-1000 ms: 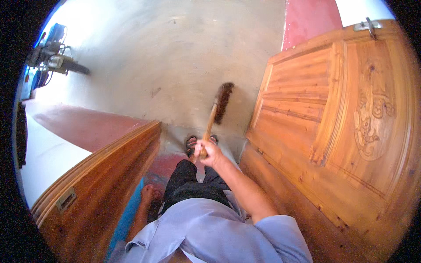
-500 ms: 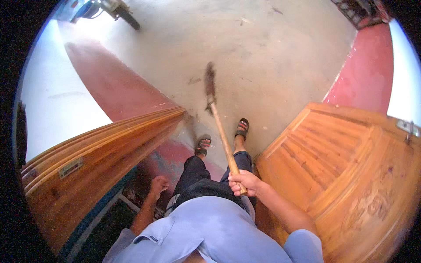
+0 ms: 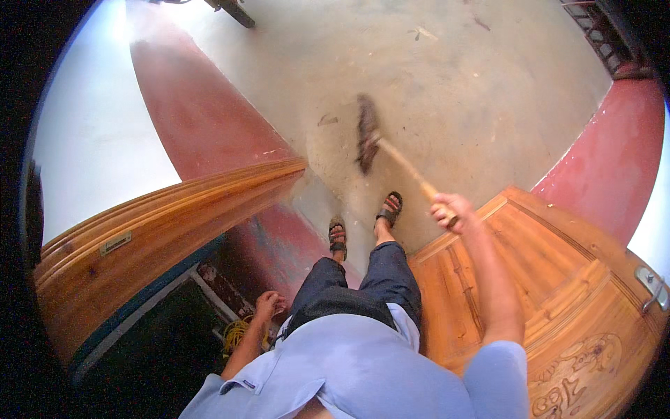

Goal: The person sweeps a concrete floor with a broom, moving debris into a dustpan. They sweep various areas including a room with stacked chairs, a garage area with a motorcycle, and a staircase. The person uses a dustpan to collect the swept debris.

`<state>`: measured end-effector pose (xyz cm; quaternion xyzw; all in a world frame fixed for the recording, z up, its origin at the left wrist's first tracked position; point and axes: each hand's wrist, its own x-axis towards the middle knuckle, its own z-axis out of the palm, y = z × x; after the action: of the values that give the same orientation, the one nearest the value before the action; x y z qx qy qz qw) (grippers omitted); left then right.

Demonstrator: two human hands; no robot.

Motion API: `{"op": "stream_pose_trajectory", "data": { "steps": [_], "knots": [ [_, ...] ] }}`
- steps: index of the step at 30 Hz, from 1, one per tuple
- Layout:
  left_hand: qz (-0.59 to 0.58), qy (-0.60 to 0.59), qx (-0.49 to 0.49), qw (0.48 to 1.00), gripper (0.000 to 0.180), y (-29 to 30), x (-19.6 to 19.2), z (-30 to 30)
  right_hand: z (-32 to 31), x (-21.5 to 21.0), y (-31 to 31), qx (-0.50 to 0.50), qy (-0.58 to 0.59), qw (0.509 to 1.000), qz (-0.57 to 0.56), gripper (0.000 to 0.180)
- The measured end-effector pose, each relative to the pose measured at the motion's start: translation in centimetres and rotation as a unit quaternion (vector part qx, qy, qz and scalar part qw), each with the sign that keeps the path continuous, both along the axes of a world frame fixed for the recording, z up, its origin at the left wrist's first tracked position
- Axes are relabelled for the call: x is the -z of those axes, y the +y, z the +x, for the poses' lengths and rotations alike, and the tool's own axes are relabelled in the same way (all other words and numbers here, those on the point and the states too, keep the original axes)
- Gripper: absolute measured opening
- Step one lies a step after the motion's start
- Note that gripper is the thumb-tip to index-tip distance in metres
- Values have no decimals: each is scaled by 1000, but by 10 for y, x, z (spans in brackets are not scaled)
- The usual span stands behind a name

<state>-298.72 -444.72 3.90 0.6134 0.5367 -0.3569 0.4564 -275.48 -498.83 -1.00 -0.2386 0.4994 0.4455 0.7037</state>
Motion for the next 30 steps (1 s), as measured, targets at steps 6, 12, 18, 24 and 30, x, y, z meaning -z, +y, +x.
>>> {"op": "stream_pose_trajectory", "data": {
  "steps": [6, 12, 18, 24, 30],
  "knots": [
    [-15, -23, -4, 1000, 25, -30, -1, 27, 13, -31, 5, -126, -152, 969, -148, 14],
    [-38, -23, -38, 998, 27, -39, 2, 17, -78, -76, 63, -179, -52, 982, 6, 14],
    [-25, -32, -35, 999, 23, -41, -1, 36, -109, -15, 96, -260, 7, 965, 16, 12],
    [-16, -5, -73, 997, 24, -25, 10, 1, -31, -40, -3, -288, -77, 939, -169, 8],
    [-50, -12, -86, 995, 24, -32, 27, -3, 41, -55, -3, -259, -139, 920, -259, 14]
  ]
}}
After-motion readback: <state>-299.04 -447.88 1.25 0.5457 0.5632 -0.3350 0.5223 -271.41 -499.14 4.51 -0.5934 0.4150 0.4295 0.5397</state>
